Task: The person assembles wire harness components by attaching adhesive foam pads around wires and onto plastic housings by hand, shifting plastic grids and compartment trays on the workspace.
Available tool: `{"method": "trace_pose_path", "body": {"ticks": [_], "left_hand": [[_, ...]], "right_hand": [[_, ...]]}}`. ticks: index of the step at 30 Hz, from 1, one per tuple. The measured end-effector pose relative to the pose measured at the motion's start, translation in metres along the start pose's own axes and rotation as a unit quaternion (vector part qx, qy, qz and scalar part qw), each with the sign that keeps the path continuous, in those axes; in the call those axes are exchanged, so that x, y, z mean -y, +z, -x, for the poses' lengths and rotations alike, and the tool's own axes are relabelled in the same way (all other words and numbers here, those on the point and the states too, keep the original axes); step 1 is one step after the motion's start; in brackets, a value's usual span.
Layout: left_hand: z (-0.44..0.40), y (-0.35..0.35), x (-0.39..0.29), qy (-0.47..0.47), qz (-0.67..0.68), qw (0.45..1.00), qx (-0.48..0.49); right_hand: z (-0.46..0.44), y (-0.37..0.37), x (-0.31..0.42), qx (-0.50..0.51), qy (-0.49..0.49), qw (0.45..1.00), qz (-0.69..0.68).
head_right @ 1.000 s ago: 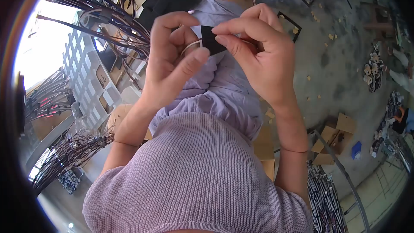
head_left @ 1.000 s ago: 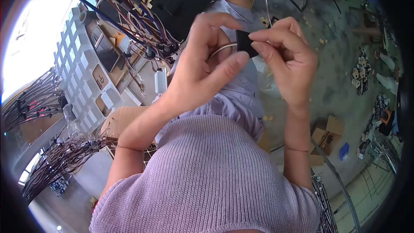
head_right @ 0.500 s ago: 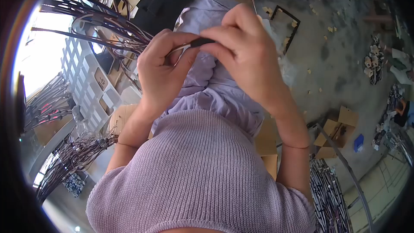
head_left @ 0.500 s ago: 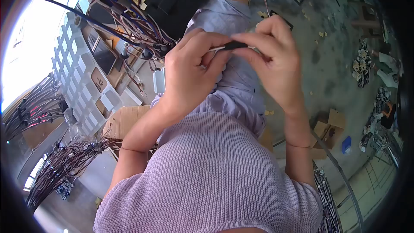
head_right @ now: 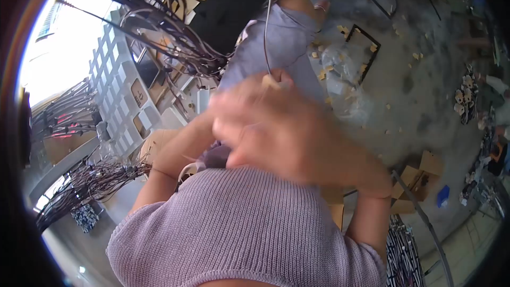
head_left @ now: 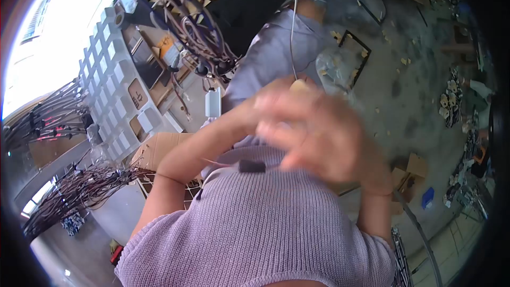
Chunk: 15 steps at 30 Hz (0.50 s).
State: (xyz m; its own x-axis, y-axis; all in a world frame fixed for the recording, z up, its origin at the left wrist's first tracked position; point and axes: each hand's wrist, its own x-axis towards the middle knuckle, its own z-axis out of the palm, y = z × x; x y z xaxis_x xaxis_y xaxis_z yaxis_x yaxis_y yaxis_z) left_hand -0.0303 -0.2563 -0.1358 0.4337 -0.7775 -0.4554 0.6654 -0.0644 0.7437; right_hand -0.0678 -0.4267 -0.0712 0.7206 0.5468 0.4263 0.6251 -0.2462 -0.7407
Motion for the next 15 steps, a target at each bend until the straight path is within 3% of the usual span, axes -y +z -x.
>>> {"method": "trace_pose_path", "body": {"ticks": [3, 6, 7, 9, 10, 11, 13, 14, 15], "left_hand": [[0.014, -0.007, -0.016, 0.052, -0.154, 0.985, -0.066], [0.025, -0.016, -0.038, 0.074, -0.237, 0.969, -0.009], [0.027, -0.019, -0.047, 0.065, -0.247, 0.967, 0.012], [0.035, -0.039, -0.054, 0.018, -0.243, 0.968, 0.063], [0.041, -0.047, -0.054, -0.007, -0.239, 0.967, 0.089], [0.048, -0.053, -0.049, -0.015, -0.141, 0.986, 0.086], [0.062, -0.045, -0.047, -0.041, -0.079, 0.996, 0.013], [0.066, -0.043, -0.047, -0.052, -0.050, 0.997, -0.025], [0.067, -0.047, -0.042, -0.041, -0.053, 0.998, 0.008]], "right_hand": [[-0.019, -0.012, -0.039, -0.005, 0.017, 0.998, 0.068], [-0.028, -0.012, -0.062, 0.100, 0.041, 0.974, 0.197], [-0.028, -0.015, -0.065, 0.087, 0.032, 0.977, 0.194], [-0.022, -0.026, -0.073, 0.062, 0.016, 0.980, 0.186], [-0.019, -0.033, -0.080, -0.010, 0.000, 0.981, 0.194], [-0.012, -0.042, -0.085, -0.081, -0.013, 0.976, 0.200], [0.019, -0.076, -0.083, -0.116, 0.180, 0.964, 0.156], [0.027, -0.073, -0.082, -0.113, 0.181, 0.964, 0.159], [0.034, -0.069, -0.082, -0.111, 0.181, 0.964, 0.162]]}}
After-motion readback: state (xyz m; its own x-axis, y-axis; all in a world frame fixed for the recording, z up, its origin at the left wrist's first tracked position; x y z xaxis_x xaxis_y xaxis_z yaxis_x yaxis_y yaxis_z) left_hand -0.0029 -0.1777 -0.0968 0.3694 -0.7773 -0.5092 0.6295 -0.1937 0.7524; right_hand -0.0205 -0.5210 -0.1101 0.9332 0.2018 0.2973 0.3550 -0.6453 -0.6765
